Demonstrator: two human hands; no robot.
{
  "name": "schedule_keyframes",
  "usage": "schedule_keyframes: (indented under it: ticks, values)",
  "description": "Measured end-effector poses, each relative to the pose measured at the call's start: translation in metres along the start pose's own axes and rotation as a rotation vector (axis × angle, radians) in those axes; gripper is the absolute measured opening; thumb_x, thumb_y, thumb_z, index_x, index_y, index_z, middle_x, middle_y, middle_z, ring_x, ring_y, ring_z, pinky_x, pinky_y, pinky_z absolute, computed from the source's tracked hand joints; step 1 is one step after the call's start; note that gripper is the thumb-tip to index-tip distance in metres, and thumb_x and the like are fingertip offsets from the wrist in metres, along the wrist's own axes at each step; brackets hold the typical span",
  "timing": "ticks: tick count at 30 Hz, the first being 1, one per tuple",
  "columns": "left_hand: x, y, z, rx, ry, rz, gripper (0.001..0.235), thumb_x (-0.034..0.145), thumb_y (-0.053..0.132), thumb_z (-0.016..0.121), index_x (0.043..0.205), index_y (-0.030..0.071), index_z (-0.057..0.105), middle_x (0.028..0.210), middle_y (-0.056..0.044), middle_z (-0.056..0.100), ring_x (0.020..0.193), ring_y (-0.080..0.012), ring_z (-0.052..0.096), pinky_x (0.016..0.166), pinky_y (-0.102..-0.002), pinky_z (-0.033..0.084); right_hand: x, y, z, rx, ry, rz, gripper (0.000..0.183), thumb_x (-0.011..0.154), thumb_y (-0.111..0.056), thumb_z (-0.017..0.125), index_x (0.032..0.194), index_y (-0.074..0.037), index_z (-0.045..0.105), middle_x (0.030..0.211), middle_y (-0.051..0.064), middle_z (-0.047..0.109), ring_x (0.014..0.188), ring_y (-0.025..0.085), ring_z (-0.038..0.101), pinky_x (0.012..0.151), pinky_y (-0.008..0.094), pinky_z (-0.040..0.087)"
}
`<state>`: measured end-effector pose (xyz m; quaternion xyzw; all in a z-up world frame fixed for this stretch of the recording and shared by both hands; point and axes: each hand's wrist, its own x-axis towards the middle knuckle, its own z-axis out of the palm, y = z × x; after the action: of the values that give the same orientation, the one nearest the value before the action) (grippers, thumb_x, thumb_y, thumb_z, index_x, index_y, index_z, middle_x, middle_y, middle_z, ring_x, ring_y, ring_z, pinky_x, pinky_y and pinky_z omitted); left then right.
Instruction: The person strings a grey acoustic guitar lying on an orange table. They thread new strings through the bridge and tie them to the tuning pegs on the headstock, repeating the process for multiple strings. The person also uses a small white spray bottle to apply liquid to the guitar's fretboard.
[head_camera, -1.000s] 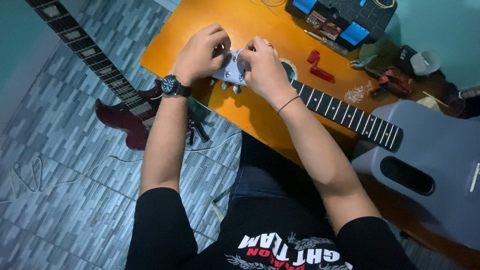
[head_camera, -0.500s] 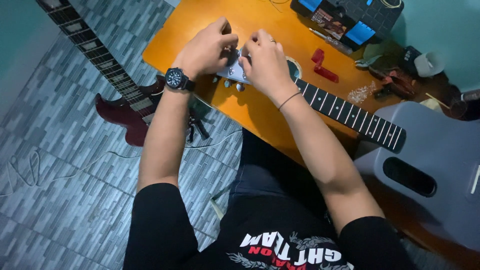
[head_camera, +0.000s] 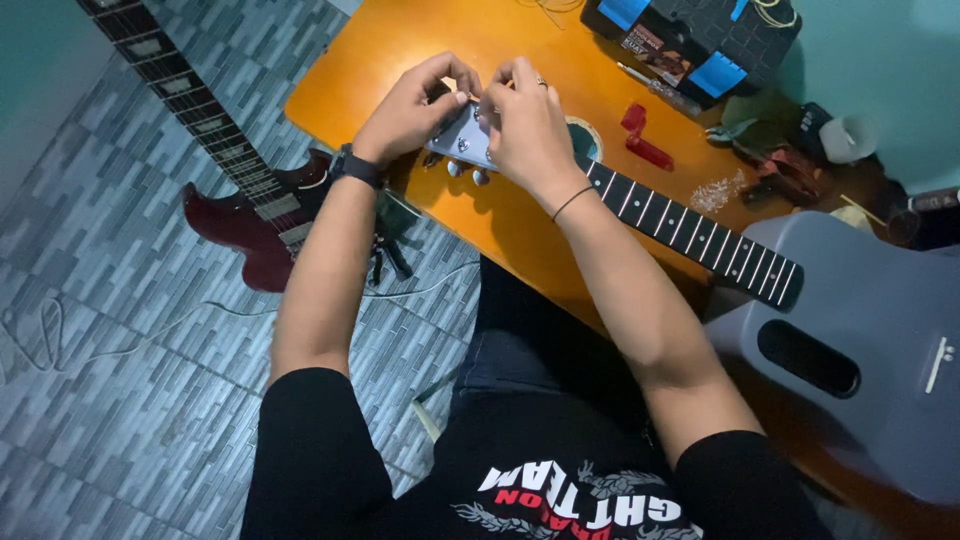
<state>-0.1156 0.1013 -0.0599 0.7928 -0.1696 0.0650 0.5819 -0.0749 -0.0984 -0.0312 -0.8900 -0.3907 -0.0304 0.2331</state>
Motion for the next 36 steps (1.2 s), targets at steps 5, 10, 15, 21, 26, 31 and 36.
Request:
schedule_keyframes:
  ticks: [5, 10, 15, 21, 26, 31, 36]
  values:
    - [0.005, 0.011, 0.002, -0.076, 0.001, -0.202, 0.008, 0.099, 0.011, 0.051, 0.103, 0.016, 0.057, 0.099, 0.002, 0.062, 0.086, -0.0099, 0.057, 0.074, -0.025, 0.047, 0.001, -0.01, -0.011, 0.141, -0.078, 0.114, 0.007, 0.094, -0.008, 0.075, 0.089, -0.007, 0.07, 0.12, 0.012, 0.051, 0.11, 0.036, 0.059, 0.091, 0.051, 0.049]
    - [0.008, 0.002, 0.002, -0.114, 0.005, -0.087, 0.015, 0.103, 0.012, 0.062, 0.117, 0.012, 0.055, 0.108, -0.002, 0.066, 0.096, -0.0119, 0.067, 0.082, -0.026, 0.057, 0.001, -0.006, -0.008, 0.205, -0.033, 0.119, 0.01, 0.093, -0.005, 0.075, 0.086, -0.005, 0.068, 0.111, 0.01, 0.049, 0.107, 0.029, 0.058, 0.096, 0.041, 0.047]
    - [0.003, 0.004, -0.01, 0.024, -0.072, -0.034, 0.021, 0.101, 0.01, 0.065, 0.122, 0.011, 0.062, 0.113, -0.006, 0.073, 0.102, -0.0179, 0.069, 0.083, -0.032, 0.057, 0.0, -0.014, -0.015, 0.232, -0.064, 0.179, 0.01, 0.096, -0.007, 0.072, 0.088, -0.003, 0.07, 0.116, 0.011, 0.049, 0.11, 0.029, 0.059, 0.095, 0.042, 0.051]
    - [0.017, 0.024, -0.021, 0.301, -0.202, -0.124, 0.014, 0.095, 0.006, 0.071, 0.106, 0.011, 0.077, 0.107, -0.006, 0.072, 0.096, -0.0193, 0.065, 0.079, -0.035, 0.054, 0.0, -0.013, -0.013, 0.194, -0.03, 0.146, 0.009, 0.096, -0.01, 0.076, 0.091, -0.002, 0.073, 0.112, 0.01, 0.05, 0.108, 0.028, 0.058, 0.097, 0.04, 0.049]
    - [0.021, 0.006, -0.014, 0.551, -0.211, 0.085, 0.009, 0.088, 0.002, 0.074, 0.092, 0.009, 0.079, 0.088, -0.006, 0.076, 0.076, -0.0189, 0.068, 0.062, -0.032, 0.053, -0.002, -0.012, -0.014, 0.218, -0.039, 0.131, 0.007, 0.098, -0.009, 0.073, 0.095, -0.003, 0.073, 0.113, 0.012, 0.049, 0.111, 0.029, 0.057, 0.094, 0.041, 0.052]
    - [0.015, -0.009, -0.014, 0.591, -0.123, 0.257, 0.01, 0.086, 0.0, 0.075, 0.087, 0.01, 0.076, 0.084, -0.008, 0.068, 0.076, -0.0241, 0.064, 0.066, -0.037, 0.052, -0.002, -0.017, -0.016, 0.194, -0.072, 0.1, 0.003, 0.096, -0.002, 0.072, 0.095, -0.002, 0.07, 0.113, 0.012, 0.051, 0.111, 0.03, 0.06, 0.096, 0.041, 0.053]
    - [0.021, -0.002, -0.014, 0.584, -0.195, 0.102, 0.025, 0.08, -0.009, 0.062, 0.093, 0.008, 0.074, 0.093, -0.01, 0.066, 0.083, -0.0262, 0.061, 0.068, -0.038, 0.05, -0.002, -0.016, -0.013, 0.147, -0.067, 0.099, 0.01, 0.093, 0.0, 0.072, 0.089, -0.006, 0.065, 0.112, 0.011, 0.05, 0.102, 0.032, 0.063, 0.085, 0.043, 0.055]
